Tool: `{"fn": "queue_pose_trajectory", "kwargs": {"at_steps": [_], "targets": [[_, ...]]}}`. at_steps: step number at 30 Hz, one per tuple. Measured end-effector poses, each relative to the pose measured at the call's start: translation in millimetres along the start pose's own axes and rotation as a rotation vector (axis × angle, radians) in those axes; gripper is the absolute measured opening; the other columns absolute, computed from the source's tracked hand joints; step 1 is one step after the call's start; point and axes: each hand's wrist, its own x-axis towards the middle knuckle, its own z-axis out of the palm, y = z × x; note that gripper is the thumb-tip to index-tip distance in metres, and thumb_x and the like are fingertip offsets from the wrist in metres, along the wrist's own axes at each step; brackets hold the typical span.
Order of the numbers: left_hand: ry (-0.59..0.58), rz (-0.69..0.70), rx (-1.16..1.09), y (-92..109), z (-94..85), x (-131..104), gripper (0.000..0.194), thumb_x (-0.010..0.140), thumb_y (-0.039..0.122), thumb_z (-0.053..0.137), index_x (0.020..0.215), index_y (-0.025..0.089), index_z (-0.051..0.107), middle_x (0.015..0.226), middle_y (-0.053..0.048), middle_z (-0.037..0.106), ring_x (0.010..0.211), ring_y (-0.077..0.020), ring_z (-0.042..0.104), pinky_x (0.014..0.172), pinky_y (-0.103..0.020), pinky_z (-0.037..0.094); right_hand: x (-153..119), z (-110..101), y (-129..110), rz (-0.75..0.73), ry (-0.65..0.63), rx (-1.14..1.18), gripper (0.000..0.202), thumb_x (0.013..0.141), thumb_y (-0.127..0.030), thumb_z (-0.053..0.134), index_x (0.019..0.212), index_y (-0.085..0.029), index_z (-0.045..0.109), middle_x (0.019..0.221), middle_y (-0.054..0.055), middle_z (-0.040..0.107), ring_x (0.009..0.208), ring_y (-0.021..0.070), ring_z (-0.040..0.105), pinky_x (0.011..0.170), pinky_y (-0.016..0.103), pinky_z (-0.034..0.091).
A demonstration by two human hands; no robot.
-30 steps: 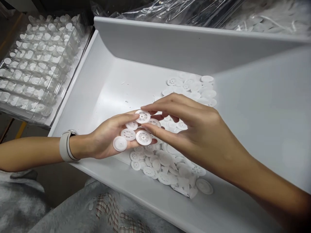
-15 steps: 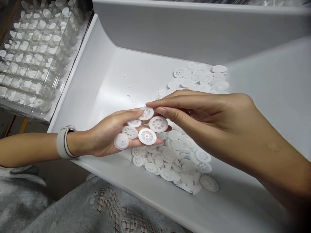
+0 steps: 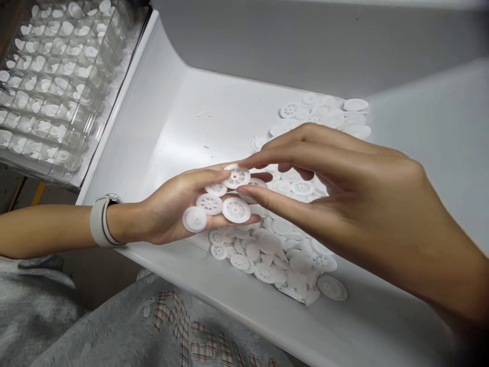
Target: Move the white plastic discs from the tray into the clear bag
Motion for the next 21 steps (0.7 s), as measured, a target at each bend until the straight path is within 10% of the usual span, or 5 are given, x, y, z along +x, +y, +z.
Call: {"fn": "queue_pose_trajectory", "kwargs": {"at_steps": [21], "targets": [[0.039, 0.023, -0.052, 2.3, 1.4, 0.4, 0.047, 0.092, 0.012, 0.036, 0.137, -0.003, 0.042, 0.127, -0.019, 0.053, 0.115, -0.0296, 0.054, 0.100, -0.047, 0.045, -2.5, -4.2, -0.6, 0.033, 0.015, -0.098, 0.012, 0.087, -0.017, 0.062, 0.098, -0.012, 0.065, 0.091, 0.004, 0.062, 0.081, 0.0104, 0.056, 0.069, 0.024, 0.046]]}}
